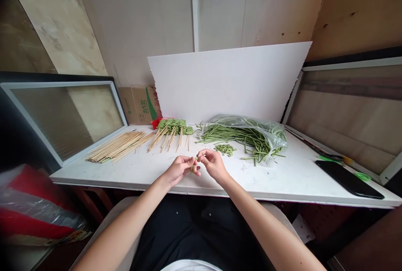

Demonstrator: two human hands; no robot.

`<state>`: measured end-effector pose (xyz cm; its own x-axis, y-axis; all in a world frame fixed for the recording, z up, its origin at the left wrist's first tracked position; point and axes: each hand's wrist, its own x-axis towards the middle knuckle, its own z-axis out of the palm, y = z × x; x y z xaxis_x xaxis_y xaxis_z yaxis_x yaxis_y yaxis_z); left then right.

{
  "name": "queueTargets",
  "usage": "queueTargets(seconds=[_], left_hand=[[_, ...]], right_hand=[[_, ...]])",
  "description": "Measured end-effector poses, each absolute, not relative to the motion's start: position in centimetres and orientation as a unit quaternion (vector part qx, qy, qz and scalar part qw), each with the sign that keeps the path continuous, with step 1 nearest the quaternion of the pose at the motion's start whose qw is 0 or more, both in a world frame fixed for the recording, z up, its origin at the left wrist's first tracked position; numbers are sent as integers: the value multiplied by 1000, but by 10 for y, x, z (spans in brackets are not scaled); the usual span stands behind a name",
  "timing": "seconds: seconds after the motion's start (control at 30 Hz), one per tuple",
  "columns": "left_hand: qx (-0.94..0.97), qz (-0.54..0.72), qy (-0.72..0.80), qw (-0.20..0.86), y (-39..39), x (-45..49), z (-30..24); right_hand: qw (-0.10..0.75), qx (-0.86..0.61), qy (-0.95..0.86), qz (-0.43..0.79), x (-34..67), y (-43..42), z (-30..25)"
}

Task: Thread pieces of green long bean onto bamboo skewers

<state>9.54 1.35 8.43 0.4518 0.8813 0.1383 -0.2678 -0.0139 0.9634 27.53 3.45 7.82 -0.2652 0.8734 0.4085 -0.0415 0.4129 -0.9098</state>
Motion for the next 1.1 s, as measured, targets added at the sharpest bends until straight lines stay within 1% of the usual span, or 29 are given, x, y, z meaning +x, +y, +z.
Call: queueTargets(seconds=[0.07,0.1,0.17,0.23,0.3,0.37,0.53,0.6,0.77,1.0,1.1], left_hand=[[531,450,267,666,16,91,85],[519,458,264,671,18,88,85],[491,487,263,673,24,80,86],[467,518,270,664,32,71,85],[461,530,284,652,38,64,83],[479,527,308,631,43,59,78],[537,498,364,575,48,57,67],[543,490,379,567,49,57,65],[559,473,391,557,50,58,64],[579,455,395,549,47,59,62],[571,457,396,556,48,59,60]], right_hand=[[553,-331,-640,419,283,43,79],[585,-339,-617,403,291,48,82],[654,-352,-560,367,314,61,91],[689,-373,-530,325,339,72,101],[676,-399,-543,298,360,80,108],[644,-435,-572,262,372,85,107],[505,-548,-649,151,386,98,79],[468,-589,-647,123,392,103,67],[438,-635,-632,72,405,113,50],[436,-654,-613,82,416,128,41],[416,-641,-643,60,415,141,46]])
